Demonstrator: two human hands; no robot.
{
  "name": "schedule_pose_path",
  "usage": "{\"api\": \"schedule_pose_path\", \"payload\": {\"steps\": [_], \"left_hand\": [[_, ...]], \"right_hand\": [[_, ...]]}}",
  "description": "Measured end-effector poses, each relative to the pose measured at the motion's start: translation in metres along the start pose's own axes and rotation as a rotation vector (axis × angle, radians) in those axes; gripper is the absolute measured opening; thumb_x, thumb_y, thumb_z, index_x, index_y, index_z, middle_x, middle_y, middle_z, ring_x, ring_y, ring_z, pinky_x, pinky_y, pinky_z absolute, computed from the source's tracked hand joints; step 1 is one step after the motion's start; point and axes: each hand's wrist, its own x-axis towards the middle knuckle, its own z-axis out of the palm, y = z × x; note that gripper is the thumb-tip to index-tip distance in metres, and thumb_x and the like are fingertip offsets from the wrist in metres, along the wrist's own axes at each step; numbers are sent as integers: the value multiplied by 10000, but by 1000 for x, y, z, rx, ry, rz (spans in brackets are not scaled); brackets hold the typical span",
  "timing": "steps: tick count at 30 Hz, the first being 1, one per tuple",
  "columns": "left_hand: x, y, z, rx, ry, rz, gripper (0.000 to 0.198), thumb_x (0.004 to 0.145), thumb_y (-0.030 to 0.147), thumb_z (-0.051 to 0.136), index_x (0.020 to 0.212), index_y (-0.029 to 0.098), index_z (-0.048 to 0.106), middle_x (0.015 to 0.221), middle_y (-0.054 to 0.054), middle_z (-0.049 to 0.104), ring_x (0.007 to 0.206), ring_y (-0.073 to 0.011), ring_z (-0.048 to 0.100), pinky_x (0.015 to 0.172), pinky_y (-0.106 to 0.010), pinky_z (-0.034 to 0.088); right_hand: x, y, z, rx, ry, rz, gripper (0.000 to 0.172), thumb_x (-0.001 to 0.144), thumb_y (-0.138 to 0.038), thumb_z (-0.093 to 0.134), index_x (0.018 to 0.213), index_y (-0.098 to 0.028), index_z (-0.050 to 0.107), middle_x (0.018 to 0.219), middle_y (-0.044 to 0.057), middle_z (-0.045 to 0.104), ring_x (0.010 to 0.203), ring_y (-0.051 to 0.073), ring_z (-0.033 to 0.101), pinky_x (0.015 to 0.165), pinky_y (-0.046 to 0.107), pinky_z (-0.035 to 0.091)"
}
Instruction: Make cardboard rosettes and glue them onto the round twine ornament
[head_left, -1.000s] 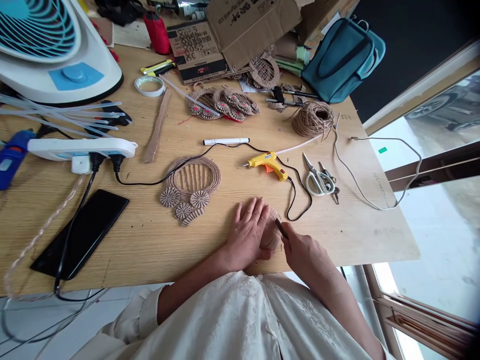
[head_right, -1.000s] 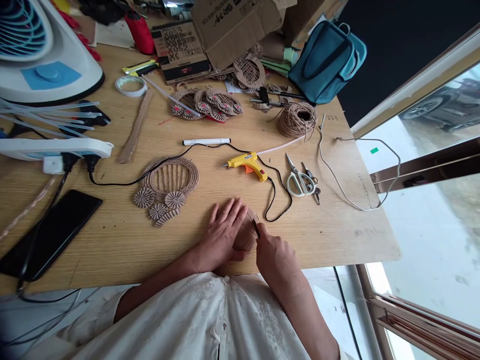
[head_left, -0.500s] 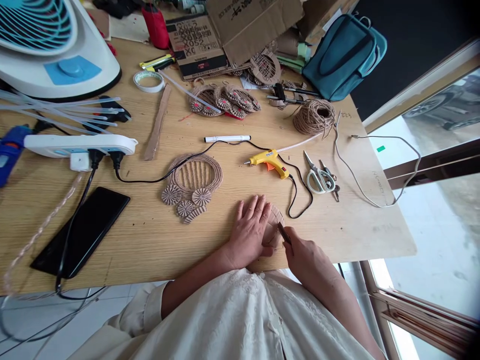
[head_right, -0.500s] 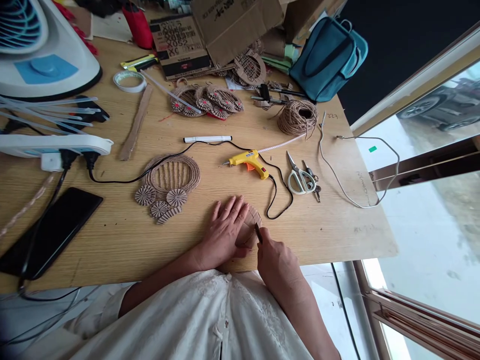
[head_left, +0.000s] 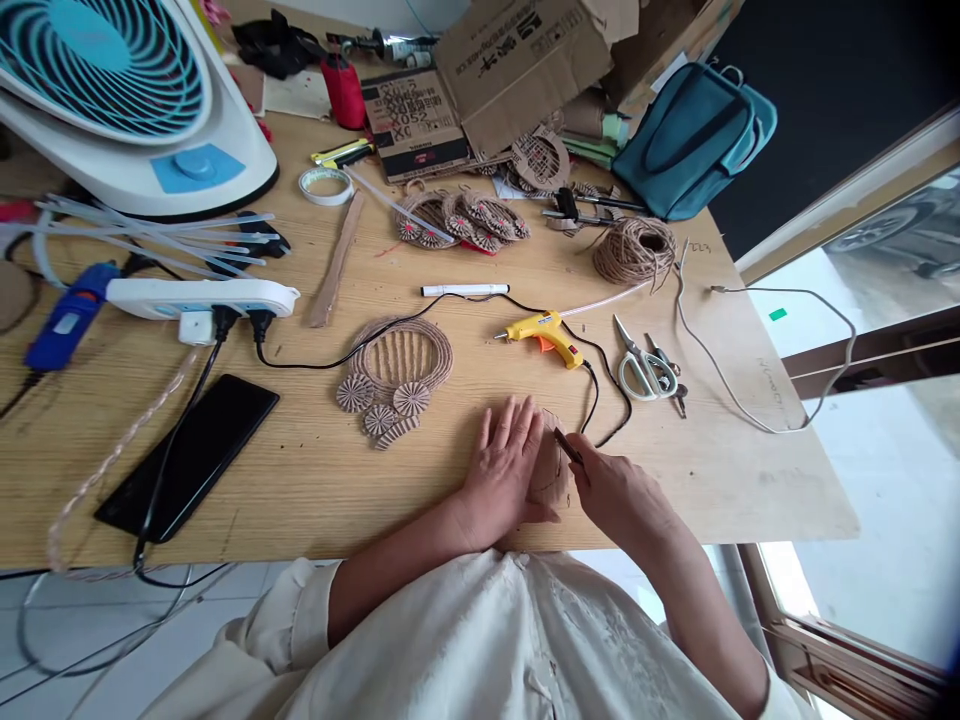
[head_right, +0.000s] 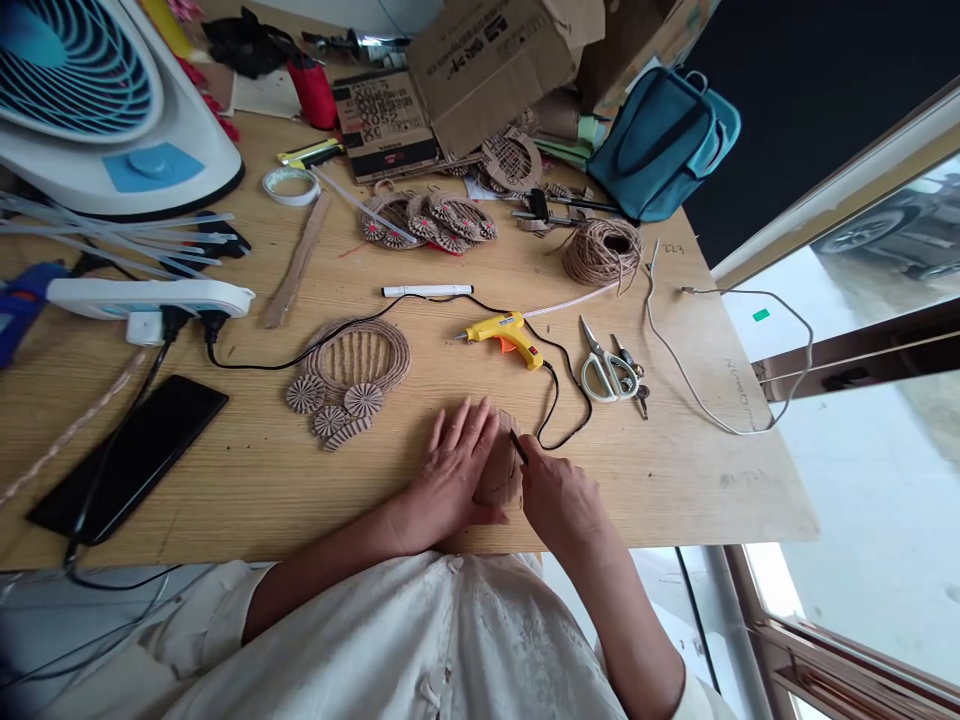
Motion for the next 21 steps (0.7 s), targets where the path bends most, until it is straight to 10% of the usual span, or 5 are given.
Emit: {"api": "schedule_pose_path", "payload": {"steps": [21], "left_hand": [[4,-4,12,-48,24,44,1113,771,674,637,1596,83,178,1687,-151,122,1554,-338,90,1245,-572,112]], "right_hand": [[-15,-7,15,-80,-5,96,481,1023,-259,349,1502,-248,399,985,146,752,837,284,739,593,291,398]]}}
